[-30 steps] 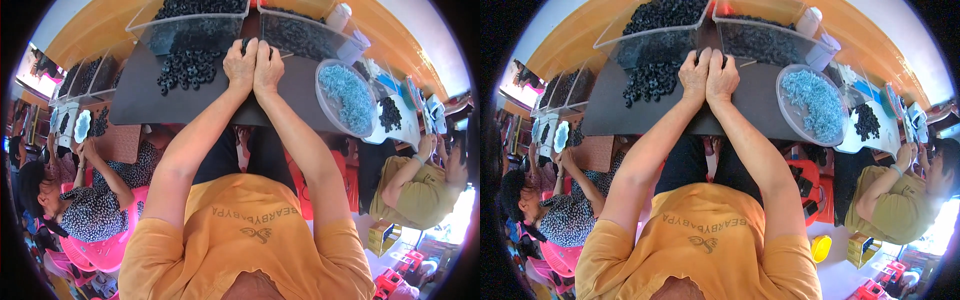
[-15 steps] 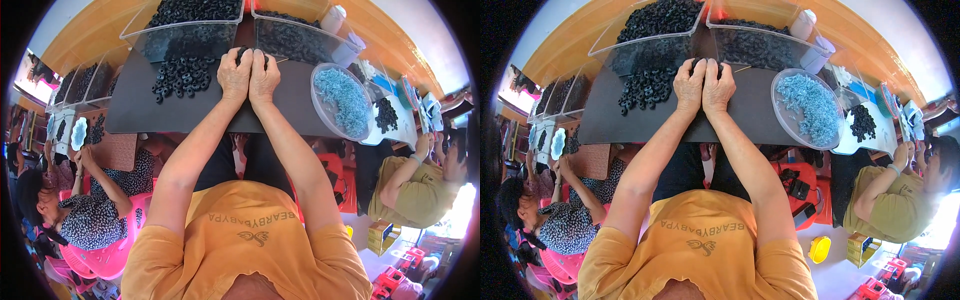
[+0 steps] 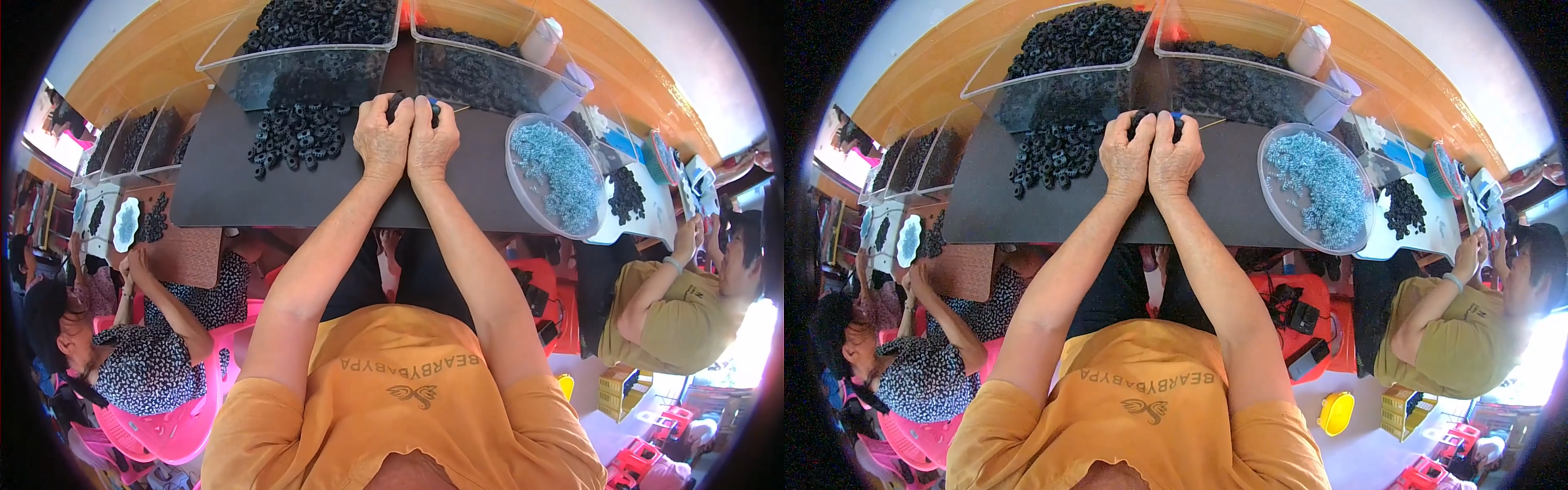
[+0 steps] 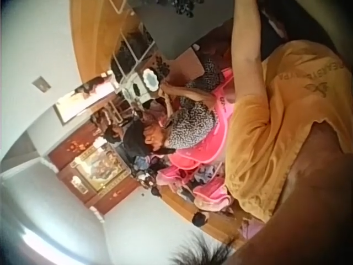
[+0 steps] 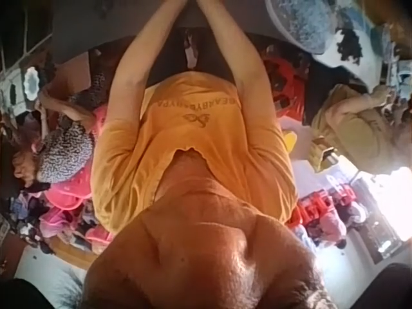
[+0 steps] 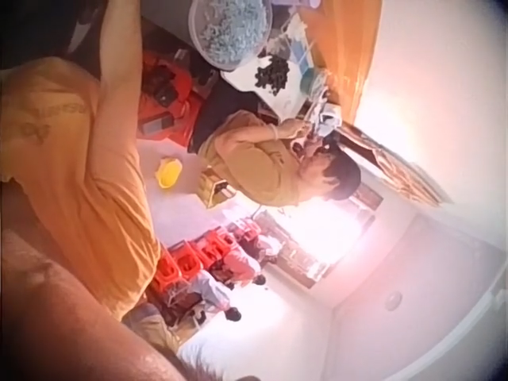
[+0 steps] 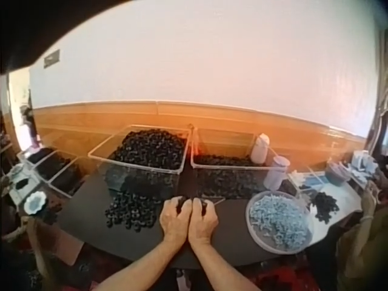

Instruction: The person assembles small plastic components by inserting springs into them by hand, then scoops more plastic pieces from a container and places them on the table.

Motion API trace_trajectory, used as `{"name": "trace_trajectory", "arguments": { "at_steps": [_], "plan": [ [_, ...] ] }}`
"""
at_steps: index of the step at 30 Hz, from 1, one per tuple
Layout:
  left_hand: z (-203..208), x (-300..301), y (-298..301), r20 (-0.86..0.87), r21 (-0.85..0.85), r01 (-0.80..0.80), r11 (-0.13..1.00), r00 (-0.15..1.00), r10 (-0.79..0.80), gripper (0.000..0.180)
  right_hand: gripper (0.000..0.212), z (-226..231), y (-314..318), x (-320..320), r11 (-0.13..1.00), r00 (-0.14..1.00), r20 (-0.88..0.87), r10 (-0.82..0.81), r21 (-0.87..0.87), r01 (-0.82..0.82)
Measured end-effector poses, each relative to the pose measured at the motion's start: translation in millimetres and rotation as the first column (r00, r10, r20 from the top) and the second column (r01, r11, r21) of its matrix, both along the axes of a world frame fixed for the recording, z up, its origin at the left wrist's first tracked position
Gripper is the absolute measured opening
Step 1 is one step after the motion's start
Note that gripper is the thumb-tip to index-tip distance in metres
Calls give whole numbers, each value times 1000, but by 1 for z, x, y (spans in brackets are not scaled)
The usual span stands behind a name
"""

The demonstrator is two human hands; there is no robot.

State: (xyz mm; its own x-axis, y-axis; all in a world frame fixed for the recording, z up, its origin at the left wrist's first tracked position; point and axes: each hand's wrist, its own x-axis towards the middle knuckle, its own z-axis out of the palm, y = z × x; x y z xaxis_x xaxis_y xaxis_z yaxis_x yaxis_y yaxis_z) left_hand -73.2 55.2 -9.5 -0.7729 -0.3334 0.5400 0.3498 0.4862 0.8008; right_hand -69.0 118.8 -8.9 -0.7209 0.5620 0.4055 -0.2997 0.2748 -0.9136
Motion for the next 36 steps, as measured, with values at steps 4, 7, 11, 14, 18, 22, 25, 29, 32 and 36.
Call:
{"name": "trace_trajectory", "arguments": {
  "at_steps": [4, 7, 11, 14, 18, 22, 25, 29, 32, 36],
  "plan": [
    [4, 5, 1, 3, 28, 7, 1000, 1000, -8, 22, 28, 0, 1, 1, 999, 1000, -2, -20, 30, 20],
    [0, 1, 2, -52, -8, 4, 1000, 999, -5, 20, 25, -4, 1, -2, 996, 999, -26, -39, 79, 41],
    [-5, -2, -1, -119, -85, -7, 996, 993, -3, 17, 22, -7, 1, -4, 991, 998, -33, -47, 123, 50],
    [-10, -5, -3, -136, -211, -26, 977, 991, -2, 16, 22, -8, 2, -4, 990, 999, -19, -41, 133, 43],
    [-9, -1, -5, -42, -224, -86, 971, 996, 78, 19, 21, -8, 0, -1, 990, 999, -47, -27, 139, 34],
    [-9, -1, -5, 19, -120, -90, 989, 996, 93, 22, 23, -7, -1, 2, 984, 998, -31, -49, 168, 53],
    [-8, -2, -4, 37, -116, -131, 985, 990, 136, 23, 24, -9, -1, 1, 992, 999, -24, -21, 120, 23],
    [-9, -4, -5, -2, -179, -175, 968, 984, 177, 21, 24, -10, 0, -1, 993, 998, -58, -16, 120, 23],
    [-8, -3, -6, -35, -225, -183, 957, 983, 180, 18, 23, -7, -1, 2, 984, 999, -34, -11, 178, 17],
    [-7, -3, -6, -112, -223, -207, 953, 976, 186, 17, 22, -7, 1, 2, 977, 999, -36, -13, 213, 21]
  ]
}}
